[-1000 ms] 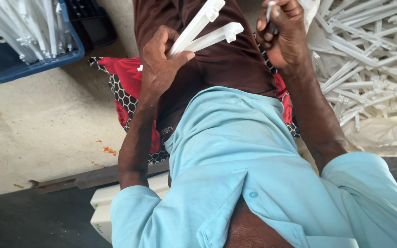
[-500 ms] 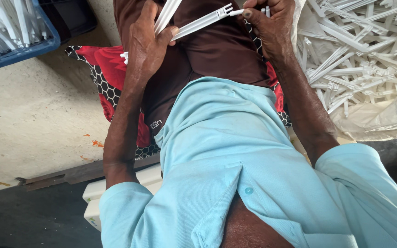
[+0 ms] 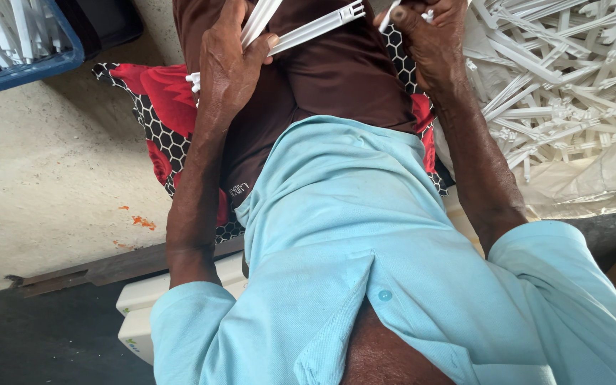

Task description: The person sits on the floor and repeatedly assembles small white plastic components by hand. They pick up a long plastic piece and a smaller connector, then fit them together before placing the assembled unit into a nearby blue basket.

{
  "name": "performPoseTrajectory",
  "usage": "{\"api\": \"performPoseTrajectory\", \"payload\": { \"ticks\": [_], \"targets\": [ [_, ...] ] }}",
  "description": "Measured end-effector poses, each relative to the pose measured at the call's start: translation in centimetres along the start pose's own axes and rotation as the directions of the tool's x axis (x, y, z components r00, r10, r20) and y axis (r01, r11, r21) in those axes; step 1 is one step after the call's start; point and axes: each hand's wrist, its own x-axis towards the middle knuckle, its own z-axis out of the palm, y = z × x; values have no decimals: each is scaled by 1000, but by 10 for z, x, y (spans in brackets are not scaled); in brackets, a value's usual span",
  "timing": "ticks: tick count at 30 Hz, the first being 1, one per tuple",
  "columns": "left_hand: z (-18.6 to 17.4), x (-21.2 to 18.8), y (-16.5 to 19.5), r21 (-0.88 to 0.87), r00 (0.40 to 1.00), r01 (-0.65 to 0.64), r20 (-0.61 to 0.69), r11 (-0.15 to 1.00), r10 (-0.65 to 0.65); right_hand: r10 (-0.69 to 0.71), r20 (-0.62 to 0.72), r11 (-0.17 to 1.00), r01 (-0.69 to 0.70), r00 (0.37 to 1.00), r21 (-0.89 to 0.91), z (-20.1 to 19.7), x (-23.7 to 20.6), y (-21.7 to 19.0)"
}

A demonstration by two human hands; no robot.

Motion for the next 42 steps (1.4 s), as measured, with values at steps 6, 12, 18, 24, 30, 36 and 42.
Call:
{"api": "performPoseTrajectory", "payload": {
  "ticks": [6,12,18,24,30,36,42],
  "targets": [
    [-3,1,-2,25,999,34,21,999,-35,-195,-86,979,188,977,-77,5,5,16],
    [-4,8,-8,65,997,37,65,997,-42,-104,-147,991,90,984,-98,18,9,22],
    [-2,6,-7,108,997,54,50,993,-60,-71,-62,997,70,995,-26,16,7,22],
    [0,2,-2,161,1000,-13,18,987,10,-145,-20,920,127,989,-371,5,8,37],
    [2,-1,0,230,998,-65,7,971,65,25,-56,765,-55,998,-642,-4,15,48],
    [-1,-2,-5,201,999,-45,11,978,44,49,13,827,-33,999,-561,-3,6,32],
    [1,-1,-8,201,998,-56,8,978,56,24,72,858,16,997,-514,-7,2,23]
  ]
}}
